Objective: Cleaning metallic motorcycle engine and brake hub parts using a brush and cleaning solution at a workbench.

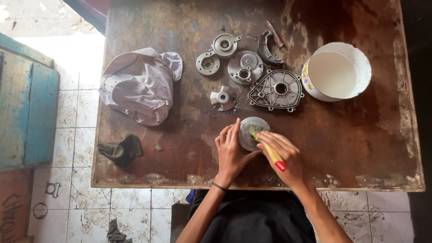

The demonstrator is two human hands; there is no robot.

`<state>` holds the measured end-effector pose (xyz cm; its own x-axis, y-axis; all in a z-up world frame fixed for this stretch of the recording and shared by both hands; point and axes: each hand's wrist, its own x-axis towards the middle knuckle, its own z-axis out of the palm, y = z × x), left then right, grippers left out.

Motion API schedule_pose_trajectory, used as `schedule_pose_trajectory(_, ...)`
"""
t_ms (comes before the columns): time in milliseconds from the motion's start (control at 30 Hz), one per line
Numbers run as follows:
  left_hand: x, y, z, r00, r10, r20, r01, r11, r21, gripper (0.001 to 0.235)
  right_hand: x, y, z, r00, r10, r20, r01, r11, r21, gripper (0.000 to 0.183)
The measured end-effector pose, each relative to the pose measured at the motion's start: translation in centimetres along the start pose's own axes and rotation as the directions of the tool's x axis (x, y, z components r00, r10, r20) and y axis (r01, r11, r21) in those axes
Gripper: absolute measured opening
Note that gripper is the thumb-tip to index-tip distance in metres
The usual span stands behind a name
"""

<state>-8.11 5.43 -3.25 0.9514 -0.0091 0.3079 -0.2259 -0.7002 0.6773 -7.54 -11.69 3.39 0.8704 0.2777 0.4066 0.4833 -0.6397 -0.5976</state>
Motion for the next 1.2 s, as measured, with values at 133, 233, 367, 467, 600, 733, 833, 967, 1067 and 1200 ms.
schedule_pose_trajectory(133,-0.2,-0.3,0.1,0.996,-0.072,0.060,0.072,0.997,0.000,0.119,-0.6,0.8,-0.9,0.994,-0.063,0.090,0.063,0.998,-0.003,0.028)
schedule_pose_trajectory(233,0.2,0.1,-0.3,0.997,-0.046,0.053,0.049,0.998,-0.046,0.120,1.0,0.9,-1.8,0.987,0.053,0.154,-0.049,0.998,-0.031,0.027)
schedule_pose_trajectory(367,0.7,0.1,-0.2,0.999,-0.017,0.040,0.019,0.999,-0.048,0.120,2.8,0.0,-0.2,0.996,0.070,0.057,-0.065,0.994,-0.092,0.025)
schedule_pose_trajectory(467,-0.1,-1.2,0.9,0.998,-0.017,0.053,0.017,1.000,-0.007,0.118,2.1,-1.2,0.6,0.999,-0.017,0.047,0.020,0.997,-0.068,0.025)
schedule_pose_trajectory(600,0.1,-0.6,0.3,1.000,0.003,-0.007,-0.003,0.999,-0.043,0.118,1.6,-1.8,-2.2,0.979,0.138,0.149,-0.128,0.989,-0.069,0.025)
schedule_pose_trajectory(733,0.1,0.2,-0.2,1.000,0.009,-0.025,-0.010,0.999,-0.035,0.115,2.5,0.2,-2.6,0.952,0.291,0.091,-0.279,0.952,-0.124,0.025)
schedule_pose_trajectory(833,0.2,0.0,0.0,1.000,-0.029,-0.009,0.029,0.998,-0.056,0.118,3.1,0.1,-1.4,0.972,0.235,-0.013,-0.235,0.967,-0.103,0.027)
schedule_pose_trajectory(967,-0.1,-0.5,0.0,1.000,-0.011,-0.006,0.010,0.999,-0.053,0.114,1.7,-1.6,-0.7,0.991,0.103,0.085,-0.096,0.992,-0.085,0.026)
schedule_pose_trajectory(1067,-0.1,-0.3,0.0,1.000,-0.014,-0.013,0.013,0.998,-0.056,0.113,0.5,-1.2,-2.2,0.976,0.162,0.142,-0.152,0.985,-0.079,0.026)
schedule_pose_trajectory(1200,0.1,-0.1,-0.1,0.999,-0.043,0.008,0.043,0.992,-0.115,0.117,2.3,1.3,-2.9,0.923,0.380,0.068,-0.369,0.920,-0.135,0.023)
